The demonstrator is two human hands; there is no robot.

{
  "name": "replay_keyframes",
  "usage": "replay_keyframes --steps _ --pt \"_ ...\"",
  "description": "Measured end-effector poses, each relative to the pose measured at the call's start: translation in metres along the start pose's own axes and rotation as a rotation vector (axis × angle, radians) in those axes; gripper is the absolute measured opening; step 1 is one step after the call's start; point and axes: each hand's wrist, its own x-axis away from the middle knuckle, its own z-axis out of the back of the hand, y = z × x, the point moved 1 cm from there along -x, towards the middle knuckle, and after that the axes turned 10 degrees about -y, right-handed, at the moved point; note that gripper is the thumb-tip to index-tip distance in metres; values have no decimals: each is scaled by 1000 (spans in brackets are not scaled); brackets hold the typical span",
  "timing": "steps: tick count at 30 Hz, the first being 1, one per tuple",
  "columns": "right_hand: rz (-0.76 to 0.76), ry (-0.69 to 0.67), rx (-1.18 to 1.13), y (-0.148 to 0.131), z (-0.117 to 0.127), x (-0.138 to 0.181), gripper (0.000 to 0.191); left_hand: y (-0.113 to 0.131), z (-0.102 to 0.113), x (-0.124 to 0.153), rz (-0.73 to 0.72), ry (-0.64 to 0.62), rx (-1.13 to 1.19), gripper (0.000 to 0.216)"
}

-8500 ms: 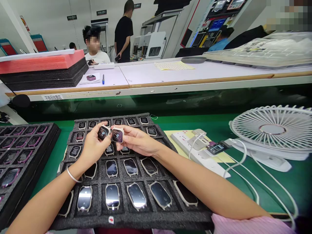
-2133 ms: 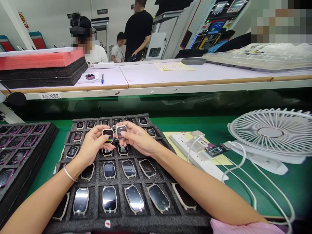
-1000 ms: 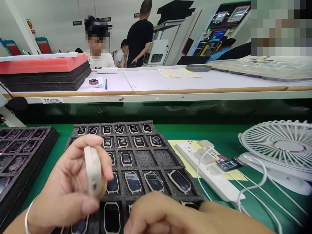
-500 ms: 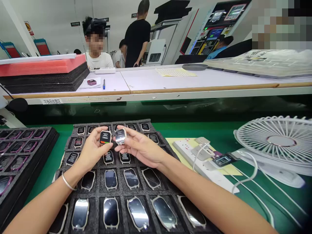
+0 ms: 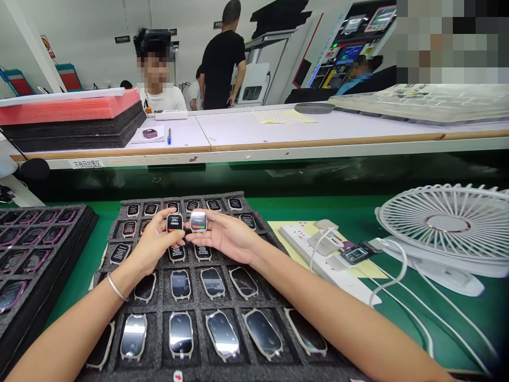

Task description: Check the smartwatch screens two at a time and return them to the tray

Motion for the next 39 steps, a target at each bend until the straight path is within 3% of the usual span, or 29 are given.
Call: replay_keyframes --steps 7,21,39 --pt "37 -4 88 2 2 1 23 4 -1 2 35 -34 206 57" --pt "85 18 137 0 1 2 23 6 1 1 80 -29 277 51" --pt "105 11 135 2 4 1 21 3 -1 2 -6 -47 218 51"
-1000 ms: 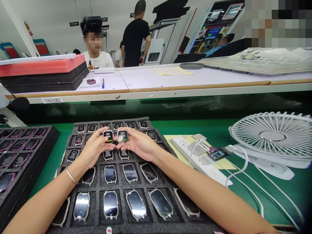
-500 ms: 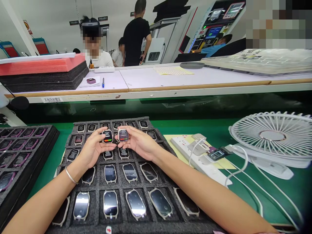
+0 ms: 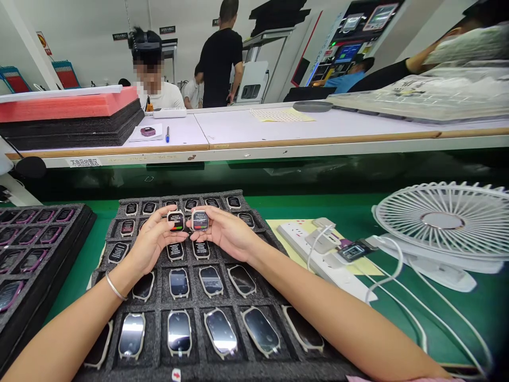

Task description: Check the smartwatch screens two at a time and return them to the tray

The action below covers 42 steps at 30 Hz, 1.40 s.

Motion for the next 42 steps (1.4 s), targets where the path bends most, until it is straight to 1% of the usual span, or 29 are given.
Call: replay_keyframes --steps 3,8,12,16,23,33,42 --pt "7 -19 2 -1 -1 0 20 0 0 1 -23 1 -28 52" --pt "61 -57 10 -4 -5 4 20 3 -1 2 -78 2 -96 56" --pt "88 -85 7 -7 -6 6 31 5 -2 2 -94 24 -119 57" --pt "106 -101 16 -8 -7 8 41 5 -2 2 -101 20 -131 56" --pt "93 -101 33 -8 -7 9 37 4 -1 2 -112 18 -149 56" --pt "128 -123 124 -5 -6 10 48 1 0 -1 -150 -8 -192 61" --pt "154 -143 147 -3 -6 10 47 2 -2 0 -171 1 -209 57"
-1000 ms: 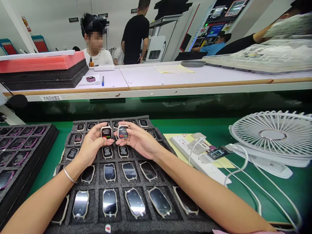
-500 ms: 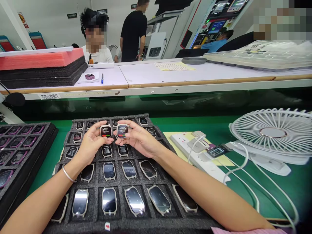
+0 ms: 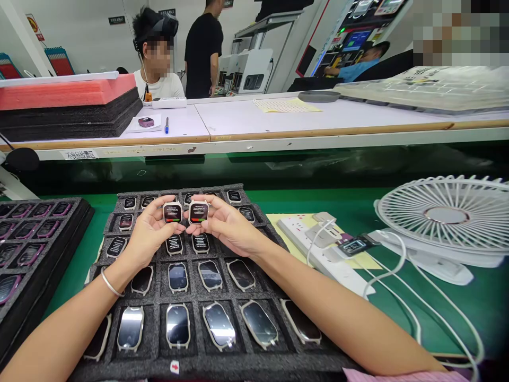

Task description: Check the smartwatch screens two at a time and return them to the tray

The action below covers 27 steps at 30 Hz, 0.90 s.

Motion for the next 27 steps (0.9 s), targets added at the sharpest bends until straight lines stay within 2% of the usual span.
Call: replay_keyframes --steps 7,12,18,27 --pt "0 -3 25 0 0 0 45 1 0 1 -13 -6 -8 50" --pt "10 26 29 0 1 -1 47 1 -2 4 11 -36 34 54" --pt "0 32 52 3 5 -3 40 4 -4 6 80 -27 73 47" --pt "-1 32 53 5 6 -3 36 3 -5 5 80 -29 78 46"
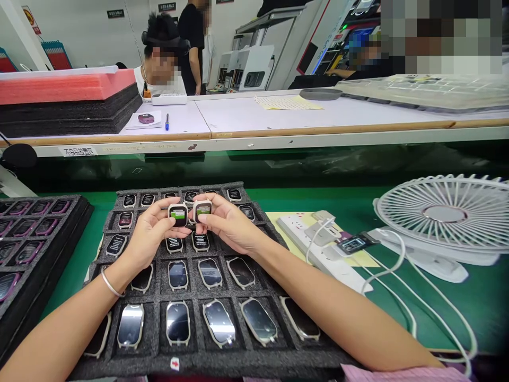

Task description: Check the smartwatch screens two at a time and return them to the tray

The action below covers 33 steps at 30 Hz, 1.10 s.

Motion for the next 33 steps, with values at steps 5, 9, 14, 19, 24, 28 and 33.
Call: replay_keyframes --steps 5,9,14,19,24,28,33 --pt "7 0 -5 0 0 0 41 1 0 0 2 4 4 49" --pt "6 3 -7 0 -1 -1 42 1 1 -1 7 5 12 51" --pt "10 1 -52 -1 -1 -5 35 3 4 -4 1 24 37 50" --pt "26 -2 -81 -19 -3 -15 31 21 4 -13 -30 28 50 49" --pt "108 -28 10 -62 -9 -34 19 62 -5 -27 -136 -14 9 54" --pt "216 -58 86 -103 -15 -52 18 99 -13 -38 -275 -51 -49 63" --pt "323 -112 157 -145 -25 -64 18 132 -20 -48 -446 -55 -133 71"
